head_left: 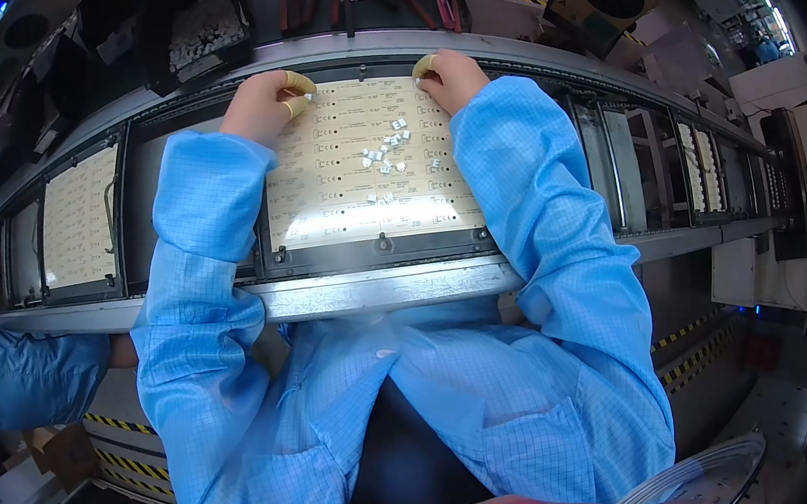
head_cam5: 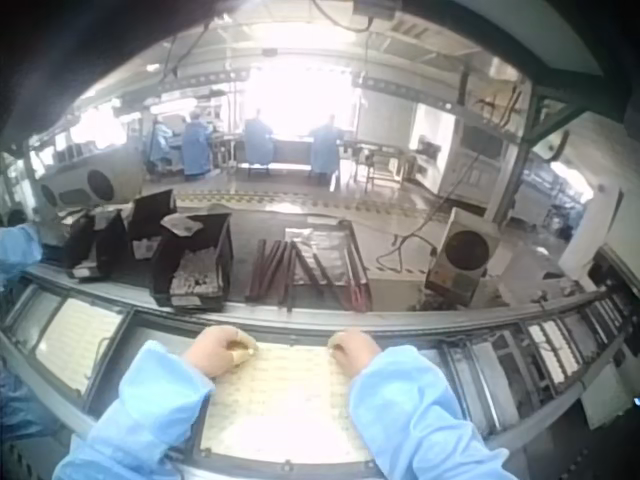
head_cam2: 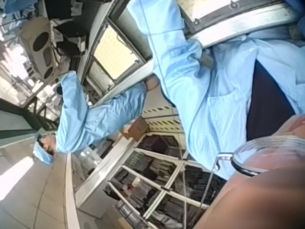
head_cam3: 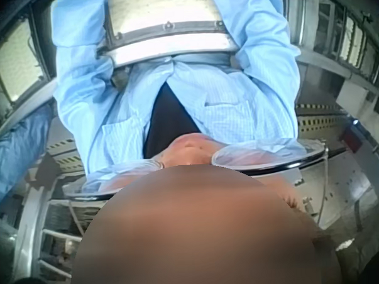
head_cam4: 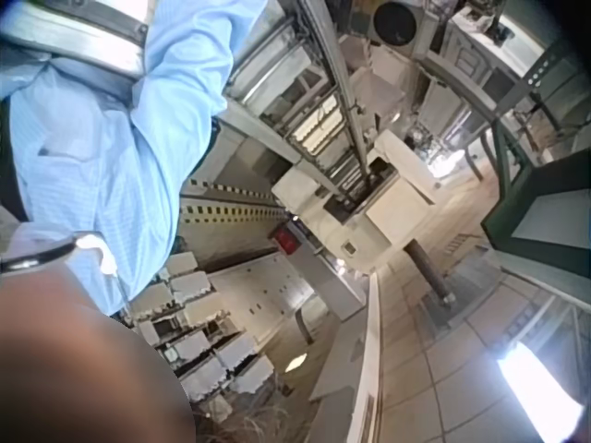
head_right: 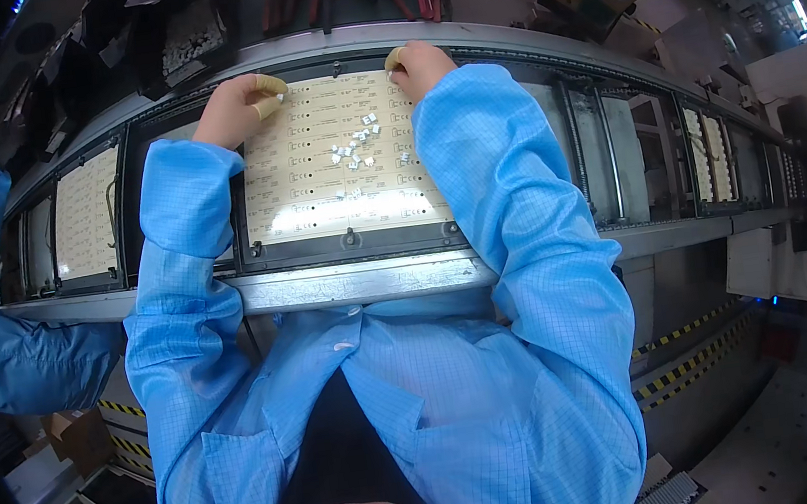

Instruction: Placing small components onto a circuit board on a conveyor belt.

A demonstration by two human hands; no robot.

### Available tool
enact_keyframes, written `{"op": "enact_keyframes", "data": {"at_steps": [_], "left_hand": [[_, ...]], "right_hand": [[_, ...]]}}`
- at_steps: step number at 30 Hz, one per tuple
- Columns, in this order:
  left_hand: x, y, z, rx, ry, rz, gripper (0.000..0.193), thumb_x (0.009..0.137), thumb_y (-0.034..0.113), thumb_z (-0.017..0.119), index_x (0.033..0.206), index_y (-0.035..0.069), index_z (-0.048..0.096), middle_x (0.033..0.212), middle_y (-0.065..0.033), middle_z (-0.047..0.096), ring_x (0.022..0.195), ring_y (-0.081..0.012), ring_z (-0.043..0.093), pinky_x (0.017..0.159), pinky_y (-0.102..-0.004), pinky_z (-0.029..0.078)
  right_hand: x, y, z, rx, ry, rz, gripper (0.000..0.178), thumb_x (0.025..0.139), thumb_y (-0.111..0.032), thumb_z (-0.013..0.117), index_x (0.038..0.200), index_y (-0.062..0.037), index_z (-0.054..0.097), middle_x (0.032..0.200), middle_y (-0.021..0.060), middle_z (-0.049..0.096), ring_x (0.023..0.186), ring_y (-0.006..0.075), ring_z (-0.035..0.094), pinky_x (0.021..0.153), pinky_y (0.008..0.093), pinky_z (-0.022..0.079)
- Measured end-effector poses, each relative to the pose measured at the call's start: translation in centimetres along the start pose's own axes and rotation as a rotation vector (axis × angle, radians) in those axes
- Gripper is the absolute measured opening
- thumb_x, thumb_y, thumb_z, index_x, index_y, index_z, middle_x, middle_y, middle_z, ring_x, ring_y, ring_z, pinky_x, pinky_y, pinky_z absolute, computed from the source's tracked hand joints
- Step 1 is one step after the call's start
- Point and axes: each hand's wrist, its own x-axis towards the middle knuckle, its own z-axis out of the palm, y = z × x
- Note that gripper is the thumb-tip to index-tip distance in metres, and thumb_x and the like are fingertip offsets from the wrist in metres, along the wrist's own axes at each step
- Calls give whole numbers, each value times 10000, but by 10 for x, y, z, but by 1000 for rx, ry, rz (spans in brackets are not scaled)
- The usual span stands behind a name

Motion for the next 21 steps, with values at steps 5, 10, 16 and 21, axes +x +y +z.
{"op": "enact_keyframes", "data": {"at_steps": [5,10,16,21], "left_hand": [[8,-9,2,263,83,226,187,807,39,588,983,-3,636,915,-154,628,838,-278,603,773,-317,475],[17,-6,3,311,36,227,187,812,44,583,991,2,619,925,-168,616,851,-293,602,774,-327,475],[26,-16,5,413,-40,388,170,809,68,576,958,-5,612,939,-182,600,879,-319,582,798,-355,460],[27,-13,7,467,-79,400,142,799,50,569,926,-2,606,939,-163,590,876,-326,576,797,-358,460]], "right_hand": [[-6,-3,2,82,10,69,161,811,-106,614,944,-25,655,940,138,596,886,294,590,799,339,470],[-6,-7,6,8,1,57,179,820,-117,604,966,-24,649,953,135,587,912,283,581,811,333,466],[-25,-11,-5,48,23,44,227,827,-123,593,1028,-19,621,911,120,549,852,251,574,784,321,461],[-59,-8,-14,172,101,0,262,817,-103,598,1065,-18,593,840,96,520,755,213,565,708,301,465]]}}
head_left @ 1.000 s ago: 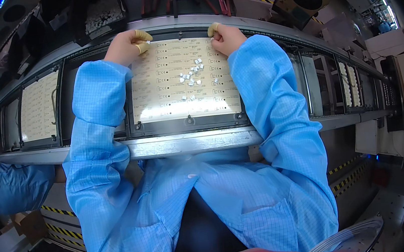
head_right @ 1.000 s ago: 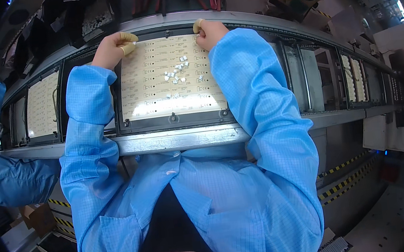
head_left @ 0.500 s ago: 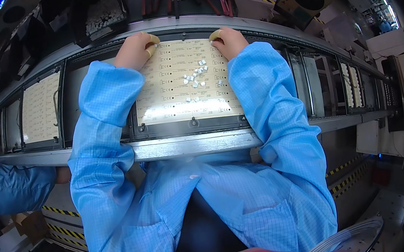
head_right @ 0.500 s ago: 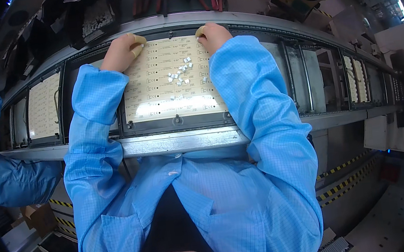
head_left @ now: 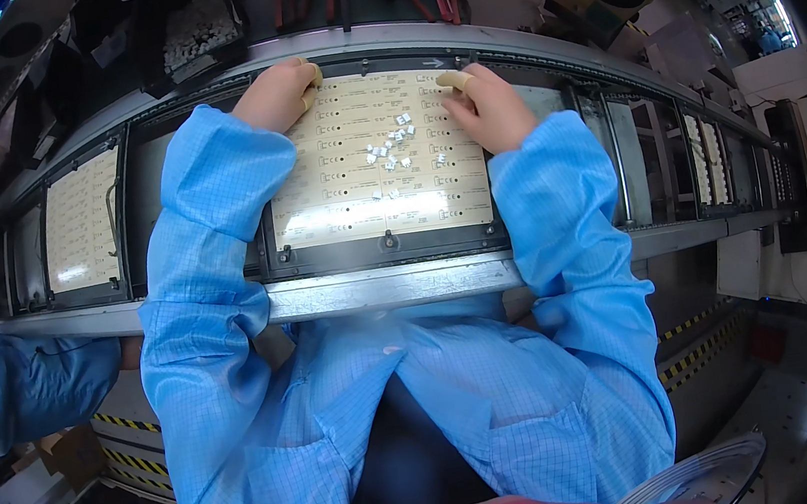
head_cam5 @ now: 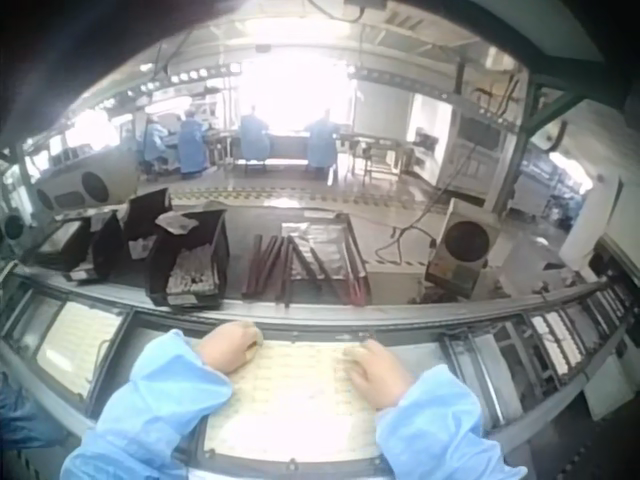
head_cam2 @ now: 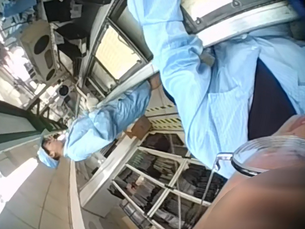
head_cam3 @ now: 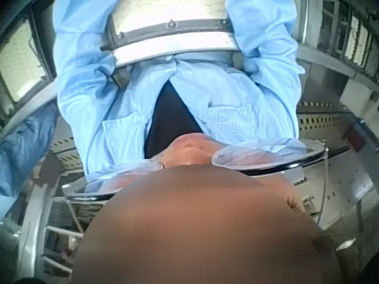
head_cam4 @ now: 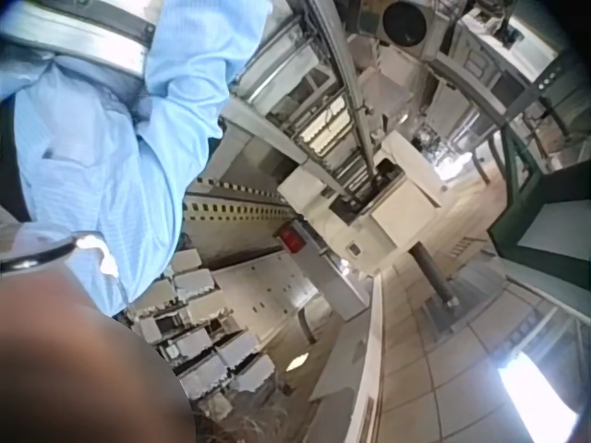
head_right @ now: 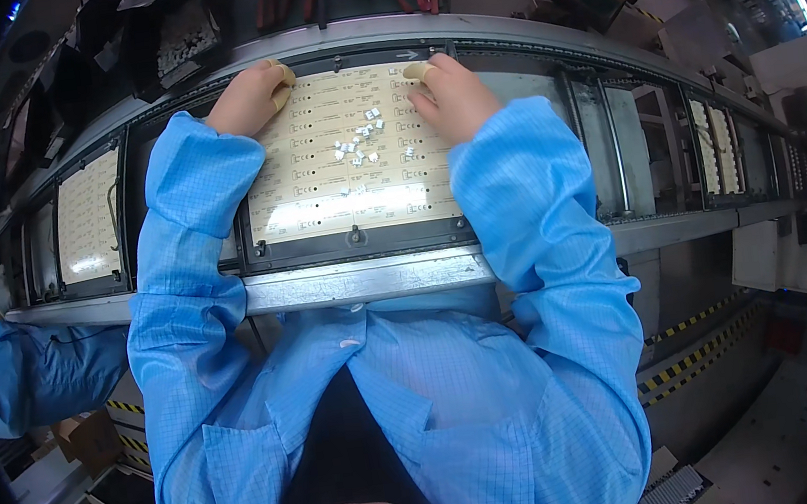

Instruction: Placing small components onto a circuit board on a conveyor belt.

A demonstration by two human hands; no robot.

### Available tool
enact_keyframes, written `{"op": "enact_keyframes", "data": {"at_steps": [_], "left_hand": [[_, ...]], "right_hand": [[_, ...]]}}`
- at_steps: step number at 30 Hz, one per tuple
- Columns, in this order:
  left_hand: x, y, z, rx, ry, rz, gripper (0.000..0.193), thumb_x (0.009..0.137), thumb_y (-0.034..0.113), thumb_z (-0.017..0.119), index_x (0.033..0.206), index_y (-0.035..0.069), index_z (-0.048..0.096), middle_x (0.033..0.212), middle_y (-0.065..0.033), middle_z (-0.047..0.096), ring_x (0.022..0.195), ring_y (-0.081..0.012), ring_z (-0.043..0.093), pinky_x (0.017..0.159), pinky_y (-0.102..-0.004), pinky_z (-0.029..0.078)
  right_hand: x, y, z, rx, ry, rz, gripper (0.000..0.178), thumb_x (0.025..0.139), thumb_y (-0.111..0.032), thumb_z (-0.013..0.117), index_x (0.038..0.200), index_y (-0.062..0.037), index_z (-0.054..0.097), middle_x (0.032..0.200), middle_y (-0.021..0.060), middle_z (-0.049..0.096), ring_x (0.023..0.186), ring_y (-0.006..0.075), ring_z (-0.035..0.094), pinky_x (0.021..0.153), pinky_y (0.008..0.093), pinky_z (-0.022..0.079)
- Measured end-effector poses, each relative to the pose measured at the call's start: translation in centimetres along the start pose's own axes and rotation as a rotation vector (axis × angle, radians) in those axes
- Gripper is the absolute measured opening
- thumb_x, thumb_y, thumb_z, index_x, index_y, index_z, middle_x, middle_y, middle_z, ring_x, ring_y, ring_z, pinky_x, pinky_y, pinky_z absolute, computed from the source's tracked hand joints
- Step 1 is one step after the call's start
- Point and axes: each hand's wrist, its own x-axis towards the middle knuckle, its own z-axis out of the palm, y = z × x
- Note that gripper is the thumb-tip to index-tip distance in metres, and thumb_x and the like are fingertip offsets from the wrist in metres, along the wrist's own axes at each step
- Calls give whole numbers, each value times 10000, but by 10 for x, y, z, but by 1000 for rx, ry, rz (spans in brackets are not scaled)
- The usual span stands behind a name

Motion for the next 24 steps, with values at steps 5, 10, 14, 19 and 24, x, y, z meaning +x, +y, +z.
{"op": "enact_keyframes", "data": {"at_steps": [5,10,14,19,24], "left_hand": [[0,3,4,86,36,40,136,810,58,558,926,4,604,935,-161,587,879,-316,575,803,-360,463],[-3,3,3,56,35,0,132,802,79,577,895,-12,596,917,-157,583,871,-312,571,772,-357,467],[-11,15,3,38,109,53,156,797,69,591,939,7,611,905,-135,582,842,-286,567,754,-333,470],[-30,52,1,-373,-162,8,229,781,41,622,1010,40,623,885,-87,567,809,-201,548,741,-293,454],[-31,62,14,-425,-205,62,216,789,60,626,1004,34,620,889,-103,565,838,-226,547,765,-297,447]], "right_hand": [[-26,-11,-10,57,-7,11,225,795,-91,616,1012,-34,614,769,75,530,679,198,550,634,284,462],[-36,-26,-1,-5,-221,10,217,795,-114,612,994,-28,618,823,110,557,735,237,562,679,318,465],[-38,-21,11,-107,-248,8,203,785,-140,622,953,-26,615,864,145,593,814,286,598,730,355,477],[-19,-12,8,64,-193,134,168,765,-111,649,910,-40,603,753,96,600,692,222,600,649,309,485],[11,0,9,210,-62,209,167,736,-77,679,875,-40,594,698,23,569,638,98,533,620,234,456]]}}
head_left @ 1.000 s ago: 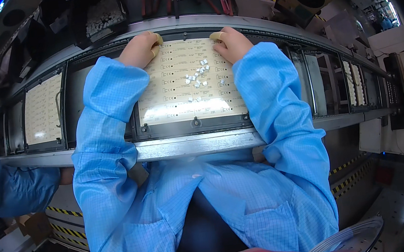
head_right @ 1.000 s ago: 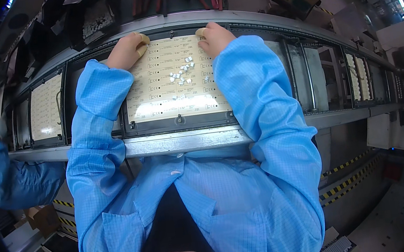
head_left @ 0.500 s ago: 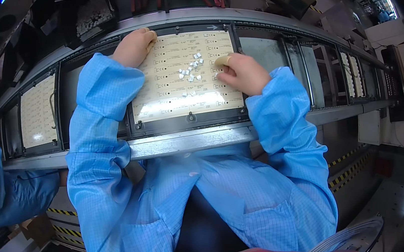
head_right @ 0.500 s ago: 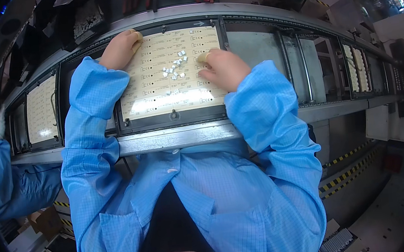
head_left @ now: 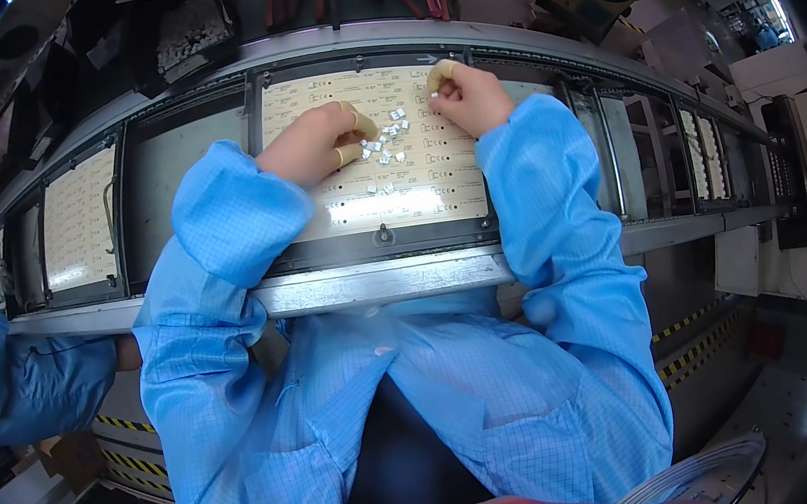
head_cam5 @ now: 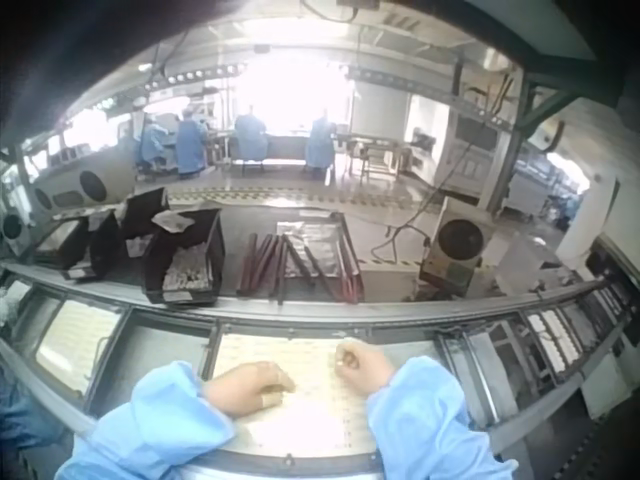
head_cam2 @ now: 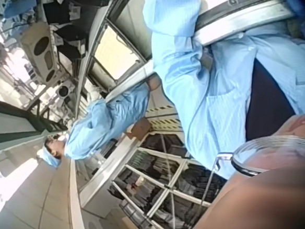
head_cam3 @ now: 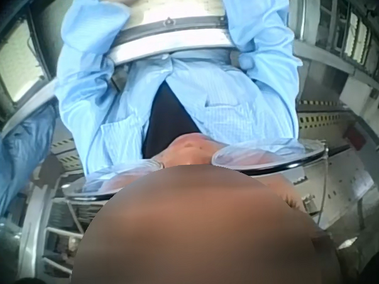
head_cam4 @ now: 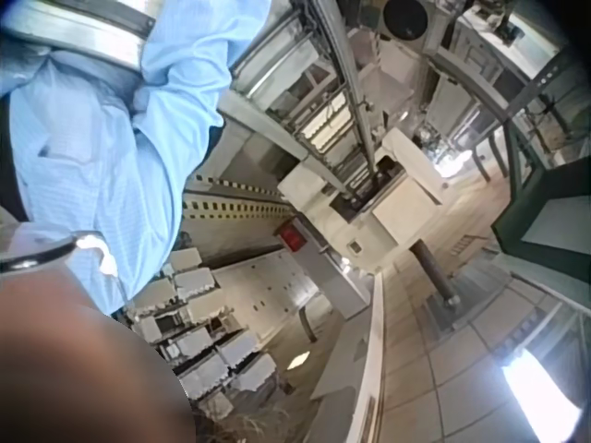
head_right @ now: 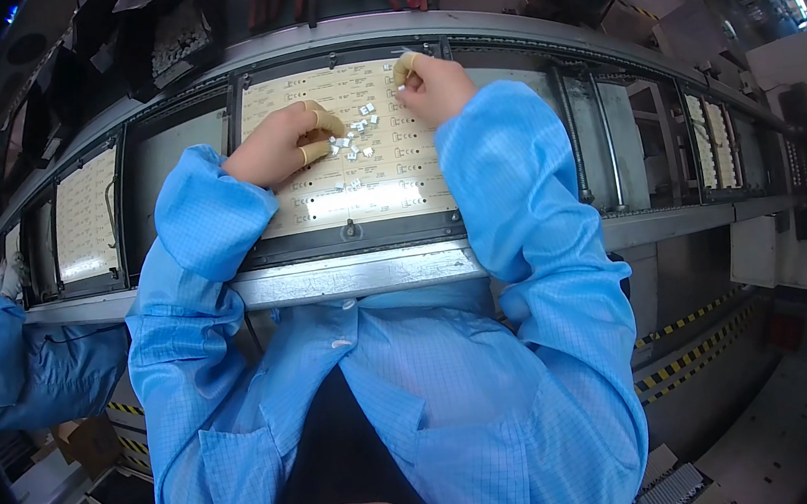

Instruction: Placing small components onto a circuit board on a conveyor belt.

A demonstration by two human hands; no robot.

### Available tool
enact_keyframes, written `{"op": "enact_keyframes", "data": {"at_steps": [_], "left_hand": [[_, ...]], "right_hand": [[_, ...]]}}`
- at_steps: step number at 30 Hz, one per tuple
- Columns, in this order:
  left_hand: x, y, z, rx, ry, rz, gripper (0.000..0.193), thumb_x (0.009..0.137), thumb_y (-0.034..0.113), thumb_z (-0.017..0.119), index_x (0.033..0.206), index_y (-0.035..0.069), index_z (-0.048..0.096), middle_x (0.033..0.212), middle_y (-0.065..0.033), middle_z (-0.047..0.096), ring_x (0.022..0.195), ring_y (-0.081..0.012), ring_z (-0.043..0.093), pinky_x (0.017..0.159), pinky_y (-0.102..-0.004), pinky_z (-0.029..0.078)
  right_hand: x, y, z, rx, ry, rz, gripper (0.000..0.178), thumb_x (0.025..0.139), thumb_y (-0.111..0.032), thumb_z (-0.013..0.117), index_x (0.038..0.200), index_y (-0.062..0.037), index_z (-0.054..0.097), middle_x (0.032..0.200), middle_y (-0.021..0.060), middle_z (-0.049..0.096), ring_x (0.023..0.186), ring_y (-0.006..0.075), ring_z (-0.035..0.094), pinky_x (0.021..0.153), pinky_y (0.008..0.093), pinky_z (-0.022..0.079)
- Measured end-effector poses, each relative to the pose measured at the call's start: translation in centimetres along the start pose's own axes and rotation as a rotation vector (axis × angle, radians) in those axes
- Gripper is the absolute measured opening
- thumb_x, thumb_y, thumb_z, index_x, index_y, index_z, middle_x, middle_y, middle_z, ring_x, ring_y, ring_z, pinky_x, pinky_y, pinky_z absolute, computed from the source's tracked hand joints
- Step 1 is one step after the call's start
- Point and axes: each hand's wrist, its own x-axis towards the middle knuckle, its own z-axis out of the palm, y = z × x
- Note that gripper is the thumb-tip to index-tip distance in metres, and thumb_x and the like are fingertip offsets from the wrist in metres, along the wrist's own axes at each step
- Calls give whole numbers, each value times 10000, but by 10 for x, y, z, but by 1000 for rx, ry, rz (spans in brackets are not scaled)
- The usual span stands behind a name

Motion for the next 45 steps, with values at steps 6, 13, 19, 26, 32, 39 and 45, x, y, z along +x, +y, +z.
{"op": "enact_keyframes", "data": {"at_steps": [6,13,19,26,32,39,45], "left_hand": [[-1,-6,5,133,76,27,142,795,59,613,927,8,603,875,-129,576,814,-240,569,743,-300,455],[-2,-17,-8,-178,367,-219,143,834,79,592,959,9,605,788,-51,610,694,-117,554,652,-255,461],[2,-20,-26,-466,427,-481,169,823,71,615,978,10,636,736,-42,600,641,-73,536,604,-228,461],[-1,-34,-27,41,424,-243,190,778,8,597,964,13,637,850,-111,617,758,-197,591,718,-288,478],[2,-33,-28,160,340,-155,160,787,17,593,943,5,625,934,-151,603,854,-274,596,778,-325,474],[1,-32,-30,252,325,-170,144,799,30,583,934,-12,613,936,-176,616,893,-313,598,800,-347,473],[1,-39,-31,304,308,-118,139,796,40,581,919,-17,613,939,-172,614,899,-317,592,810,-352,469]], "right_hand": [[24,5,4,-48,27,-17,166,756,-58,626,920,-40,618,744,100,614,698,180,607,678,286,484],[28,0,8,-267,35,-23,143,806,-74,604,935,-16,627,810,98,627,744,205,611,717,287,489],[21,-2,11,-443,-34,-138,188,837,-86,541,999,-52,630,967,130,587,959,294,576,842,377,463],[25,-4,18,-583,-72,-182,218,826,-86,549,1027,-57,631,1011,124,559,995,279,561,881,352,451],[11,-8,15,-397,-77,-365,219,810,-74,579,1021,-42,628,981,125,558,935,284,562,840,341,460],[2,-10,20,-240,-125,-276,197,783,-76,623,976,-39,631,924,122,574,837,248,584,750,323,479],[-9,-14,14,-171,-49,-158,196,777,-79,615,968,-41,633,820,122,606,720,218,605,676,294,486]]}}
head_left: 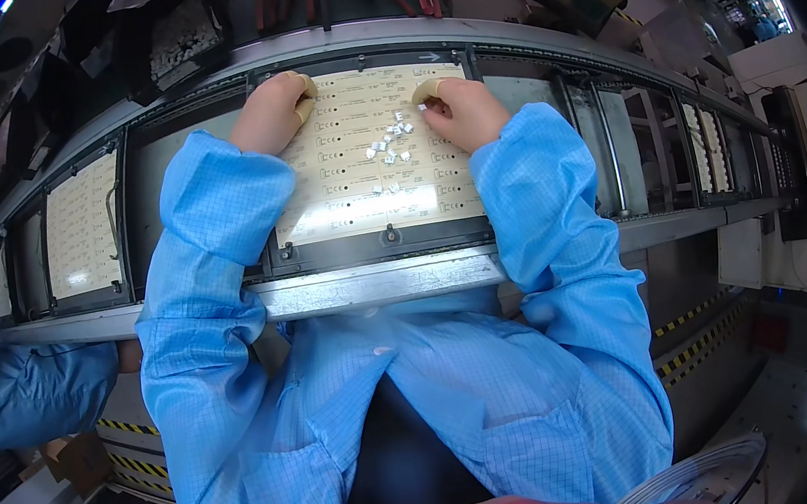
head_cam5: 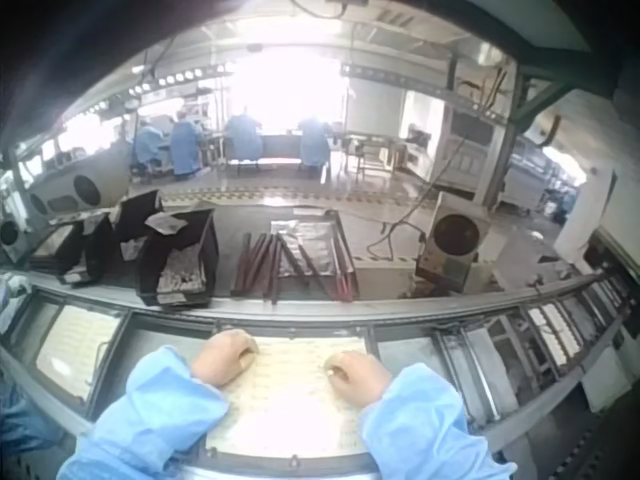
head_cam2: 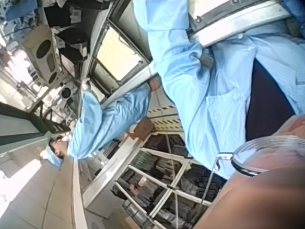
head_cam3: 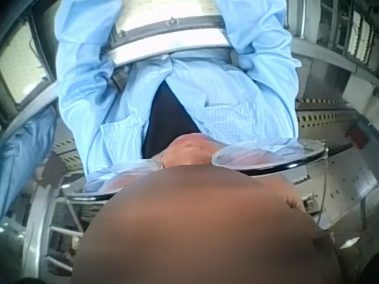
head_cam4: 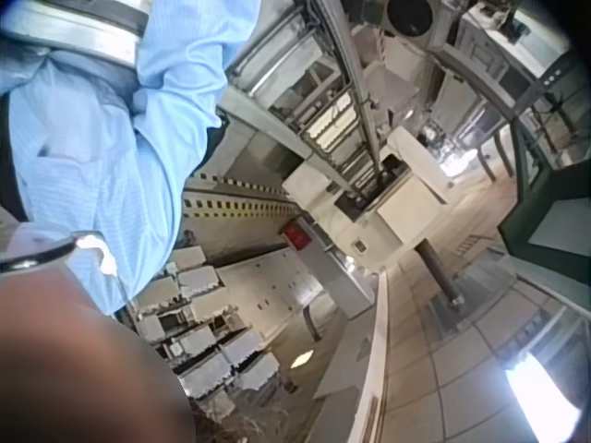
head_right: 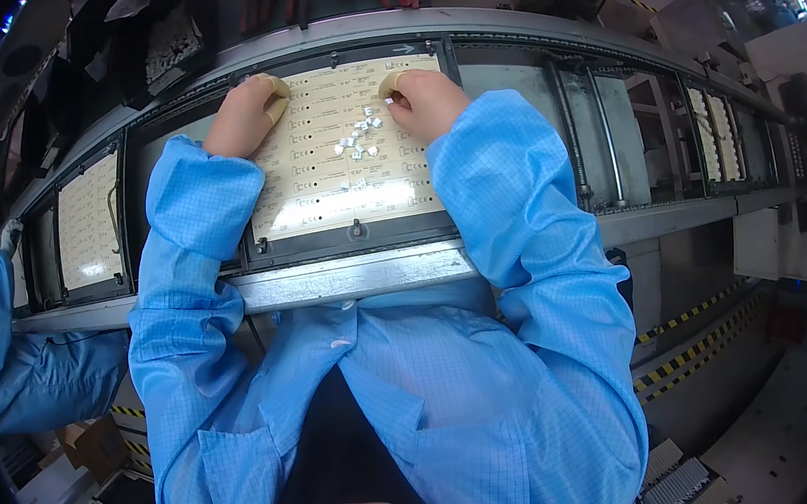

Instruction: Placing small components onto a circuit board on a conveyor belt.

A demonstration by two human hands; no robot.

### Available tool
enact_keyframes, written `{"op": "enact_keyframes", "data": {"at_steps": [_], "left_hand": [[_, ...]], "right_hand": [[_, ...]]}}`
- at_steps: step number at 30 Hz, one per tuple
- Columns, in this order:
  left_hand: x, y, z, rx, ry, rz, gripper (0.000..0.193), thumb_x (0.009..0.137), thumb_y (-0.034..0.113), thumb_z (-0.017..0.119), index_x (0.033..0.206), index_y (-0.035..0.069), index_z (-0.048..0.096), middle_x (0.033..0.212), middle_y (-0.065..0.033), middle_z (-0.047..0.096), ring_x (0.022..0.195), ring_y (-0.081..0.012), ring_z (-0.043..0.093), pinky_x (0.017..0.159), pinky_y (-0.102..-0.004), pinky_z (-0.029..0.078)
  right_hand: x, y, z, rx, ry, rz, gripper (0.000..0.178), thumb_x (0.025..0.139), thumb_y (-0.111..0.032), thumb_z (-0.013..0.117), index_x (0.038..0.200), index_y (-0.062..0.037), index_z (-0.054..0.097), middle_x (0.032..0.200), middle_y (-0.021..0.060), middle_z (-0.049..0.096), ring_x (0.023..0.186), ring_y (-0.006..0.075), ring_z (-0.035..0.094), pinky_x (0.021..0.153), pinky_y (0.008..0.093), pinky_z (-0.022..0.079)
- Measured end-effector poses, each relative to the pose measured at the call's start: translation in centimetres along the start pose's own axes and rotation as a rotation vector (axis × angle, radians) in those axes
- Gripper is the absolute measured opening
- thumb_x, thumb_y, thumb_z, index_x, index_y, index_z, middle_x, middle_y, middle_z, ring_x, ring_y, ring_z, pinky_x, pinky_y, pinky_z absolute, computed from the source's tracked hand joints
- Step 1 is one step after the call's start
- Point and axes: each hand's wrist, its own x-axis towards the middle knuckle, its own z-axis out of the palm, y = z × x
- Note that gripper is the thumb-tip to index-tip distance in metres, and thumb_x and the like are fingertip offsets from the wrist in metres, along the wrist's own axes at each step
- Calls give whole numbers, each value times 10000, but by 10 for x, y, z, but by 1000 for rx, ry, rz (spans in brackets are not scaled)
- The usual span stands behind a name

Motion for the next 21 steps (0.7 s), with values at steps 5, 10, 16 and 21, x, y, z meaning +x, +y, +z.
{"op": "enact_keyframes", "data": {"at_steps": [5,10,16,21], "left_hand": [[0,-4,4,29,22,42,137,788,42,583,911,-12,613,936,-161,607,905,-311,579,816,-351,459],[-1,-3,5,-6,28,-46,140,781,43,584,908,-10,612,944,-151,598,920,-304,566,823,-354,448],[2,-4,8,110,23,135,137,802,37,549,917,-10,606,905,-152,588,905,-303,568,798,-368,456],[2,-6,4,132,15,167,123,809,74,562,892,-5,607,930,-144,590,909,-316,563,796,-366,468]], "right_hand": [[-7,0,-4,15,14,42,185,782,-77,608,958,-29,638,840,128,609,759,235,605,703,308,487],[-12,3,-5,76,61,70,179,791,-84,603,955,-23,641,827,128,603,761,254,604,703,323,488],[-12,4,-7,61,38,56,171,787,-94,618,946,-38,643,817,115,604,740,237,598,694,317,488],[-2,5,-2,22,-9,179,196,784,-71,640,977,-39,625,856,114,616,777,207,608,715,292,489]]}}
